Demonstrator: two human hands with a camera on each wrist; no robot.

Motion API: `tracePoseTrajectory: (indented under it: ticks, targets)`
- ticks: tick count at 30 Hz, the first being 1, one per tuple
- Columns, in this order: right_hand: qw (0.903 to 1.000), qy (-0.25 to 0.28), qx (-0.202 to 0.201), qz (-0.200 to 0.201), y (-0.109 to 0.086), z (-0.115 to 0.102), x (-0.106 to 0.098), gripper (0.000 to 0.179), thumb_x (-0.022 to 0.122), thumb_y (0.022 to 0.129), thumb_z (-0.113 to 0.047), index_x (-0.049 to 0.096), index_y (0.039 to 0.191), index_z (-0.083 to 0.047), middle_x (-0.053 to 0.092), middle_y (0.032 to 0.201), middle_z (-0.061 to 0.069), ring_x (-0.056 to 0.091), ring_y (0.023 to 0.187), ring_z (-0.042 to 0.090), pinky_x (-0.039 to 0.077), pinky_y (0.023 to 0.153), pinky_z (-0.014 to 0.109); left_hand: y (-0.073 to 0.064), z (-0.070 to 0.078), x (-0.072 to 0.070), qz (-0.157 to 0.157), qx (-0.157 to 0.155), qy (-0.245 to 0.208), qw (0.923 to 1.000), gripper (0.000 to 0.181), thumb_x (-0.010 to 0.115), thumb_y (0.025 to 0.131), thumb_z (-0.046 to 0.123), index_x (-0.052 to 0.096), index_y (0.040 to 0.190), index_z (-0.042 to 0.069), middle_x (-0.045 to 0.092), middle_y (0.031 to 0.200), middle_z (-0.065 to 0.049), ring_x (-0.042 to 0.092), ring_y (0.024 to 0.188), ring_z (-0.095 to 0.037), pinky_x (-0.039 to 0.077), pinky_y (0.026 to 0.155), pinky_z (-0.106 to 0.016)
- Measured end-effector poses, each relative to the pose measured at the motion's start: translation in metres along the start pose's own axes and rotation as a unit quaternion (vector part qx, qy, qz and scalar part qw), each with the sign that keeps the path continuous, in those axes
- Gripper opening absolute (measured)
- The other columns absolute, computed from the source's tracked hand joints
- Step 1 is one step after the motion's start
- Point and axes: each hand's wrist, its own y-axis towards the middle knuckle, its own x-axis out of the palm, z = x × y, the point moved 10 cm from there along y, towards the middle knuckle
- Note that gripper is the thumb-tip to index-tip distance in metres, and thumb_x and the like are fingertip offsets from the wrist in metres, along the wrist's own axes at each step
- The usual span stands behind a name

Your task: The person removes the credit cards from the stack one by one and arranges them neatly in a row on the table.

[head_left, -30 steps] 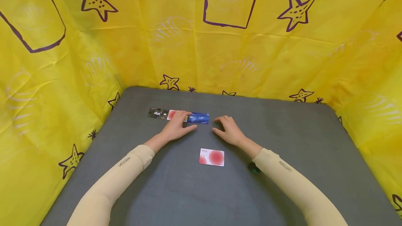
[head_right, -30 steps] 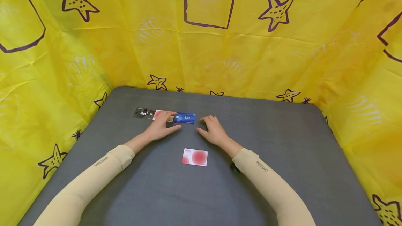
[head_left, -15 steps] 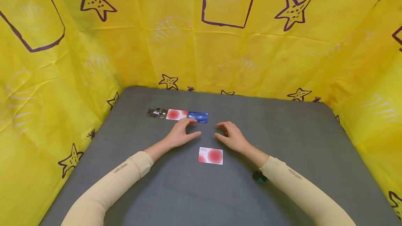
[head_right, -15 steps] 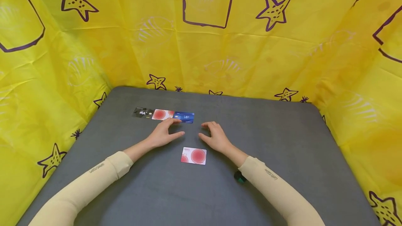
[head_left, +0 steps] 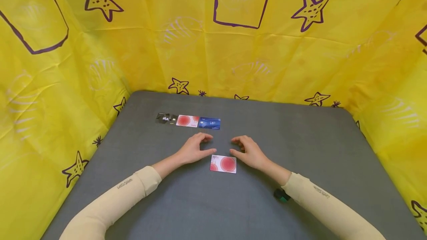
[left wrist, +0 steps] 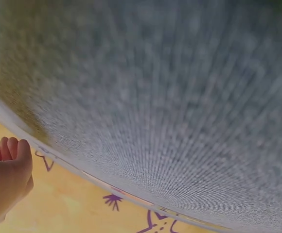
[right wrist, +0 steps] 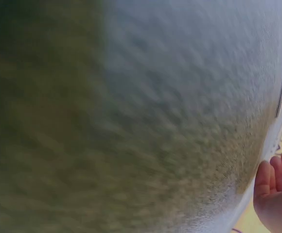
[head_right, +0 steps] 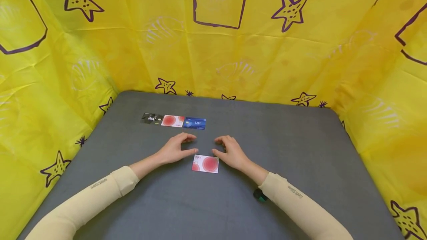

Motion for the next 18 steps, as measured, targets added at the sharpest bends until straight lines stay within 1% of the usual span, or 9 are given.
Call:
tracePoseTrajectory:
  ticks: [3,9,12,18]
  targets:
    - [0.9999,-0.007,-0.013,-0.005,-0.007,-0.003,0.001,0.040,0.076,0.085,-0.023,0.063,0.118,-0.003,0.061,0.108,0.011,0.054,0.091,0.024,0.047,0.080,0.037,-0.005,0.003,0.004,-0.014,0.005,0.001,0.9999,0.051,0.076,0.084,0.032,0.061,0.123,0.002,0.062,0.116,-0.011,0.057,0.110,-0.025,0.044,0.098,-0.042]
    - [0.9992,-0.022,-0.032,-0.001,-0.017,-0.006,0.001,0.039,0.077,0.083,-0.022,0.065,0.115,-0.004,0.061,0.104,0.008,0.050,0.087,0.021,0.042,0.078,0.034,-0.013,0.010,0.011,-0.030,0.033,0.023,0.9987,0.049,0.076,0.082,0.032,0.062,0.121,0.004,0.062,0.112,-0.008,0.056,0.106,-0.023,0.043,0.095,-0.041]
    - [0.9988,-0.031,-0.038,-0.006,-0.021,-0.009,0.002,0.040,0.079,0.081,-0.024,0.065,0.115,-0.005,0.062,0.105,0.007,0.048,0.088,0.020,0.041,0.078,0.035,-0.016,0.014,0.014,-0.039,0.045,0.031,0.9977,0.048,0.077,0.082,0.031,0.063,0.119,0.004,0.062,0.110,-0.007,0.055,0.105,-0.022,0.043,0.095,-0.041]
    - [0.9966,-0.042,-0.071,-0.007,-0.029,-0.019,0.004,0.041,0.080,0.081,-0.025,0.066,0.113,-0.004,0.063,0.106,0.008,0.049,0.093,0.023,0.041,0.081,0.037,-0.021,0.020,0.020,-0.051,0.068,0.041,0.9955,0.048,0.078,0.080,0.030,0.063,0.117,0.004,0.062,0.109,-0.006,0.054,0.104,-0.022,0.043,0.094,-0.039]
